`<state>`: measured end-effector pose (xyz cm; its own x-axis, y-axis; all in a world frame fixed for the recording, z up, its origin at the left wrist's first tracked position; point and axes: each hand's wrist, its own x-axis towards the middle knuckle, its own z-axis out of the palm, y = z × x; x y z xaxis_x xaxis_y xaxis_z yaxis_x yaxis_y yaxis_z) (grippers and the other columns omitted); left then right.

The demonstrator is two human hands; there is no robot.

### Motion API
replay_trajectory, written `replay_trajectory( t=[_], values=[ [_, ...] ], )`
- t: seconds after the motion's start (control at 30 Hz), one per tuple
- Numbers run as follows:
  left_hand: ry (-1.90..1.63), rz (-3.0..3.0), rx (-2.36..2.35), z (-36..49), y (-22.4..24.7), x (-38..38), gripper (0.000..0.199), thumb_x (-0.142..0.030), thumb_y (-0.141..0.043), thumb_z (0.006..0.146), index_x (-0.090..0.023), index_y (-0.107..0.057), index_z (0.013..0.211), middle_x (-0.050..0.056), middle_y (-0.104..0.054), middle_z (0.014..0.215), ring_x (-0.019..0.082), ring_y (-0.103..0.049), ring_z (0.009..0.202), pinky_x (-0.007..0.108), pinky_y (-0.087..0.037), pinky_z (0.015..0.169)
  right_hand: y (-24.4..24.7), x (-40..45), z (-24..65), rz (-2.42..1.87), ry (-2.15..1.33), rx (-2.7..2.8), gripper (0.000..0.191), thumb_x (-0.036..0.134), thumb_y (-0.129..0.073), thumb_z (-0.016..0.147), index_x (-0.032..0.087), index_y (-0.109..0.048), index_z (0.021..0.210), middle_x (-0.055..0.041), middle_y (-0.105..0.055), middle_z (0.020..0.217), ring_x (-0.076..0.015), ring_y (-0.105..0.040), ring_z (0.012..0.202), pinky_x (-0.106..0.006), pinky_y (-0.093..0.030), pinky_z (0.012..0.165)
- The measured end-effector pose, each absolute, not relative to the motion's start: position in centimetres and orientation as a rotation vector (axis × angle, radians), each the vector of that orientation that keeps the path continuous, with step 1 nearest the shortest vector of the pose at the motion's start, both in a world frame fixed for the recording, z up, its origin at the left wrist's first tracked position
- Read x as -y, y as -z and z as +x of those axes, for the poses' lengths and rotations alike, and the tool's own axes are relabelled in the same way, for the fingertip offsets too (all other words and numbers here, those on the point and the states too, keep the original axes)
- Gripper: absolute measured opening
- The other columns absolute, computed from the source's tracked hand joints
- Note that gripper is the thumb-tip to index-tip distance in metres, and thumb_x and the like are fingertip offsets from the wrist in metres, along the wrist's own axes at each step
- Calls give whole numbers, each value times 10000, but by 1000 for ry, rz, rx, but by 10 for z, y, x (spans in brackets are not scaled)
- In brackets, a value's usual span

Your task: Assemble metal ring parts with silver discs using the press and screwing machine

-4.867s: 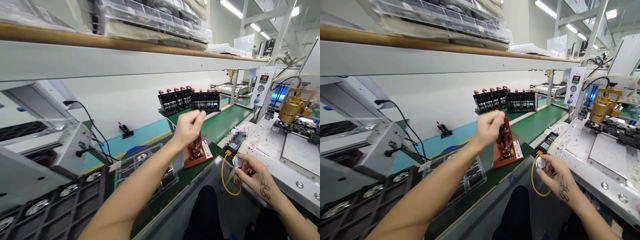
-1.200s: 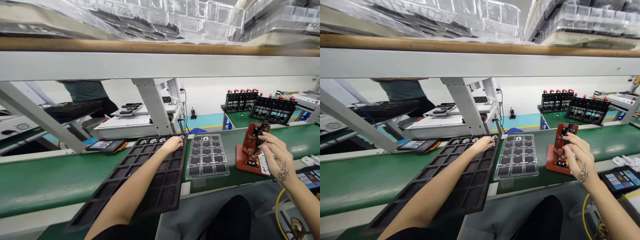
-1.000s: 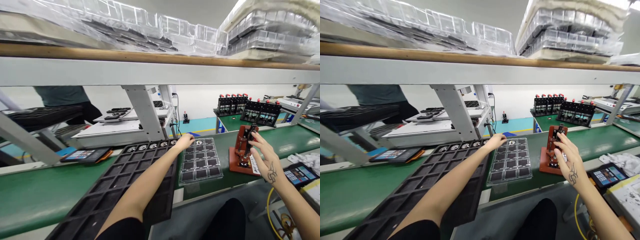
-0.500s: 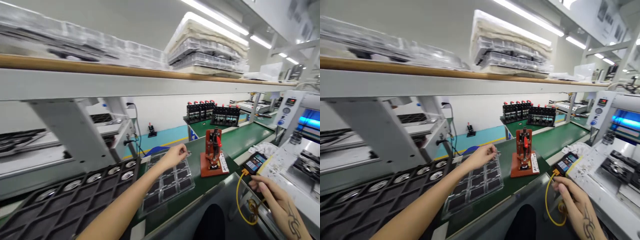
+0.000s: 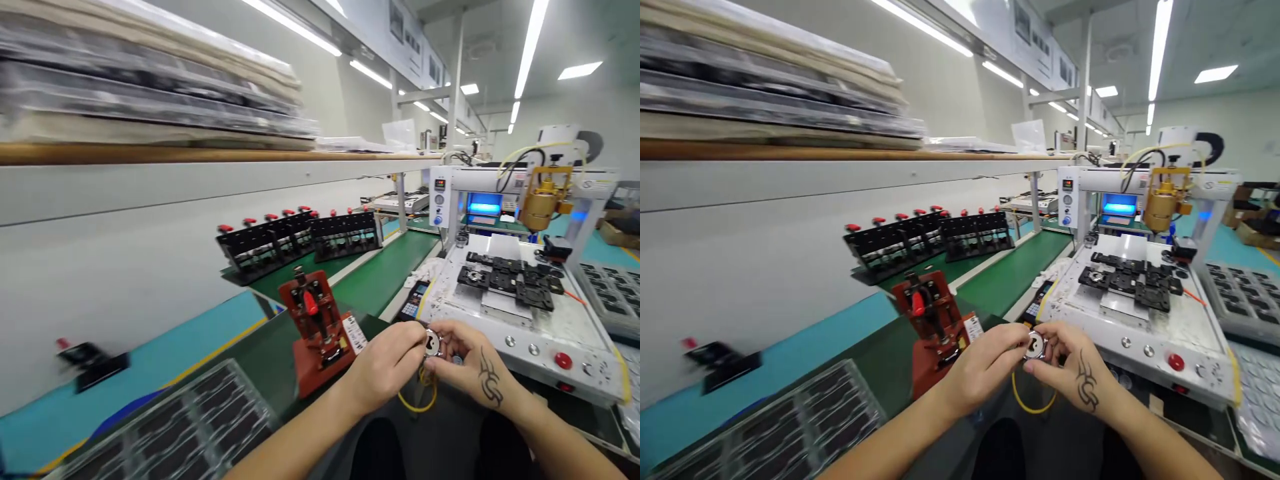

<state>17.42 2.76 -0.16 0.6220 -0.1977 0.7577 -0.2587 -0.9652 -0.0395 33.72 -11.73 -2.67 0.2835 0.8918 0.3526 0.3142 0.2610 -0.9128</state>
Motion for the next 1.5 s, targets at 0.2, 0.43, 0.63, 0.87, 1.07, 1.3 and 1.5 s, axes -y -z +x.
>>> replay_trajectory(
  t=[0.2, 0.43, 0.63, 0.87, 1.07, 1.3, 1.5],
  values=[
    [-1182, 2651, 577, 245, 7, -25, 136, -119, -518, 1059, -196, -587, 1148, 96, -703, 1060, 213, -697, 980, 336, -598, 881, 30, 151, 383, -1484, -325, 1184, 398, 389, -814, 870, 196, -695, 1198, -15, -645, 865, -166, -588, 710, -301, -510, 656],
    [-548, 2631, 3, 380, -22, -83, 554, -261, -690, 959, -169, -539, 1483, 200, -598, 1448, 335, -585, 1366, 482, -475, 1164, 16, 203, 432, -1738, -7, 922, 448, 470, -778, 874, 177, -678, 1199, -3, -598, 789, -183, -566, 713, -315, -482, 670],
    [-140, 2632, -31, 439, -21, -129, 533, -456, -807, 817, -172, -754, 1266, 149, -702, 1399, 362, -660, 1284, 412, -520, 1076, 22, 256, 437, -1810, 49, 802, 514, 560, -763, 901, 201, -661, 1255, 10, -585, 787, -176, -557, 693, -313, -490, 662],
    [-65, 2621, -86, 455, -23, -133, 435, -427, -871, 643, -183, -810, 999, 90, -782, 1061, 332, -720, 1027, 371, -545, 894, 26, 256, 463, -1805, 84, 796, 557, 589, -764, 887, 189, -656, 1258, -1, -598, 805, -186, -572, 725, -313, -494, 675],
    [-422, 2520, -84, 427, -44, -117, 405, -380, -775, 728, -170, -731, 1071, 100, -724, 1214, 303, -666, 1127, 374, -519, 978, 9, 176, 492, -1944, 217, 1050, 379, 459, -694, 899, 162, -656, 1131, -46, -623, 928, -206, -589, 838, -326, -492, 771],
    [-624, 2378, -80, 349, -54, -85, 376, -355, -709, 818, -172, -616, 1133, 56, -719, 1026, 187, -651, 864, 313, -529, 794, -2, 66, 543, -2126, 24, 1259, 332, 346, -825, 817, 130, -747, 1056, -74, -683, 984, -225, -639, 916, -329, -495, 849],
    [-659, 2348, -137, 279, -45, -73, 331, -322, -696, 827, -187, -609, 1117, 32, -691, 972, 157, -611, 776, 310, -517, 744, 0, 36, 564, -2263, -202, 1359, 333, 371, -874, 838, 136, -774, 1052, -50, -734, 942, -199, -681, 850, -346, -538, 836]
  ],
)
